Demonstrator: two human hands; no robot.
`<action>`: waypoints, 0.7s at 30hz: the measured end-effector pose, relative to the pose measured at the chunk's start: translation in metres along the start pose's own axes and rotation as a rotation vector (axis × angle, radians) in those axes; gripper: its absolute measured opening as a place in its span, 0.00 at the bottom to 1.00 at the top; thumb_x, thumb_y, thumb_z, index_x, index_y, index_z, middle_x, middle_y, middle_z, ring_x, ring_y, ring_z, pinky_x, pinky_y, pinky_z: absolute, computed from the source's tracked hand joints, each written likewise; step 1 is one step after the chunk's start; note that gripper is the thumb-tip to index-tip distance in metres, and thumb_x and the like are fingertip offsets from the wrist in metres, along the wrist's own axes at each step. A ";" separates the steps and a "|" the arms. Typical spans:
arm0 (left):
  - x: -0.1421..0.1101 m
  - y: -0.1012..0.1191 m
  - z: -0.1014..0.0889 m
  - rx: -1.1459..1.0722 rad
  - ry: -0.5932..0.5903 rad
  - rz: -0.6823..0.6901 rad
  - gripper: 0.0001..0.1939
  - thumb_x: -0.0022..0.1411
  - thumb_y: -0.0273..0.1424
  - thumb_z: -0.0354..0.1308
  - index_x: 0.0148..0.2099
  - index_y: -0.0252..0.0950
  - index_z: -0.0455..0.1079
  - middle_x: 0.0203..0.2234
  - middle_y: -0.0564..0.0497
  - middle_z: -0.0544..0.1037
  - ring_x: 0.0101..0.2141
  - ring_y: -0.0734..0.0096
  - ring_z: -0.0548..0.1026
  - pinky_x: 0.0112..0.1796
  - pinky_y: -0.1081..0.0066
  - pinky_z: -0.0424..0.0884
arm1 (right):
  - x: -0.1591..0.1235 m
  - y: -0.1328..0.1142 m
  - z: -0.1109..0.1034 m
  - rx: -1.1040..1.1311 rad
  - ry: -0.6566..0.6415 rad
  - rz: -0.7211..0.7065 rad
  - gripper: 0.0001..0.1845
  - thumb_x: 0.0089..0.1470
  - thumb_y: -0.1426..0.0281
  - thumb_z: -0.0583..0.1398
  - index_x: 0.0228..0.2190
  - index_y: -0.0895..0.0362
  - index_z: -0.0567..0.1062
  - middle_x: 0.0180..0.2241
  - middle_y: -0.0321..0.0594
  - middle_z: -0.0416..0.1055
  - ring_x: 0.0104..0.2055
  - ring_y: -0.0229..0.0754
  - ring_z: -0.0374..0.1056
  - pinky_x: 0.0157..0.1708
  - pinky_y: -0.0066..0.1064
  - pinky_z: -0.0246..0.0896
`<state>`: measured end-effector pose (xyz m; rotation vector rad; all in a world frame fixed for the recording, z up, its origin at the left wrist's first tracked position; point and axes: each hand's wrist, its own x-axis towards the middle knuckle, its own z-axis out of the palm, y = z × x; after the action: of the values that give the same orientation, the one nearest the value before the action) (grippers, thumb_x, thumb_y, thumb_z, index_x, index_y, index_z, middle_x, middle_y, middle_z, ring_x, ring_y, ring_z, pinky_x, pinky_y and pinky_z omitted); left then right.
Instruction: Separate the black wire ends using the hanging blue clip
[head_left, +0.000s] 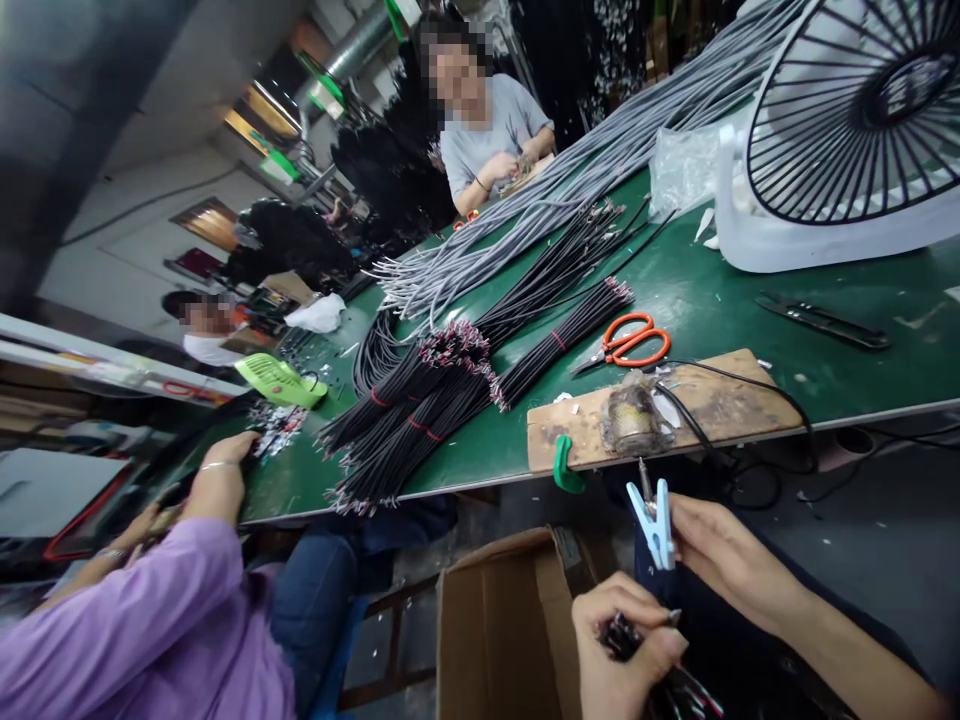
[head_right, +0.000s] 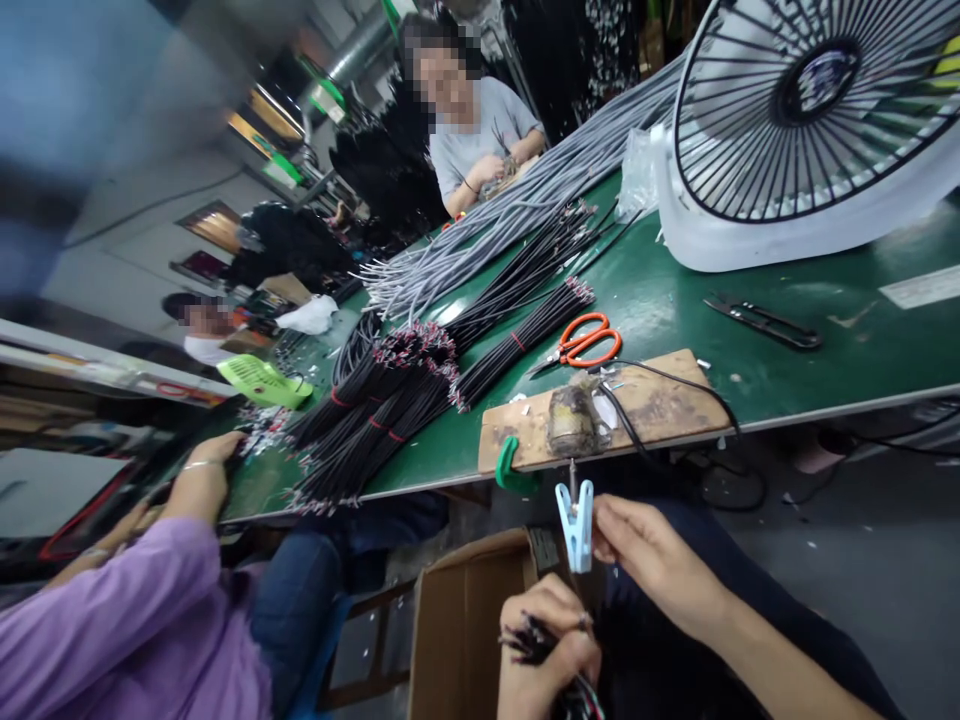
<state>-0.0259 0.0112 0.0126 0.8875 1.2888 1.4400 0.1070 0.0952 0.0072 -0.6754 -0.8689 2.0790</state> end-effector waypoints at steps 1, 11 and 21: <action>0.003 0.004 0.001 -0.019 0.011 0.034 0.09 0.46 0.37 0.73 0.26 0.40 0.79 0.20 0.53 0.76 0.21 0.74 0.70 0.25 0.73 0.66 | 0.004 -0.006 0.003 0.001 -0.010 -0.005 0.21 0.58 0.53 0.59 0.33 0.58 0.77 0.28 0.38 0.67 0.30 0.39 0.60 0.32 0.31 0.57; 0.026 0.004 0.008 -0.020 -0.004 0.096 0.07 0.48 0.38 0.72 0.26 0.42 0.82 0.19 0.50 0.79 0.22 0.70 0.74 0.25 0.73 0.67 | 0.012 -0.031 0.018 0.073 -0.038 0.005 0.20 0.56 0.53 0.61 0.33 0.58 0.80 0.31 0.40 0.73 0.34 0.40 0.67 0.36 0.31 0.62; 0.026 0.018 0.012 0.066 -0.010 0.003 0.16 0.48 0.45 0.70 0.23 0.37 0.78 0.18 0.47 0.75 0.22 0.65 0.74 0.26 0.67 0.71 | 0.006 -0.011 -0.003 0.142 -0.051 0.075 0.28 0.59 0.48 0.54 0.44 0.57 0.78 0.30 0.41 0.71 0.31 0.42 0.65 0.34 0.35 0.61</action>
<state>-0.0249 0.0399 0.0298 0.9395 1.3350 1.3999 0.1099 0.1062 0.0125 -0.5891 -0.7260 2.2103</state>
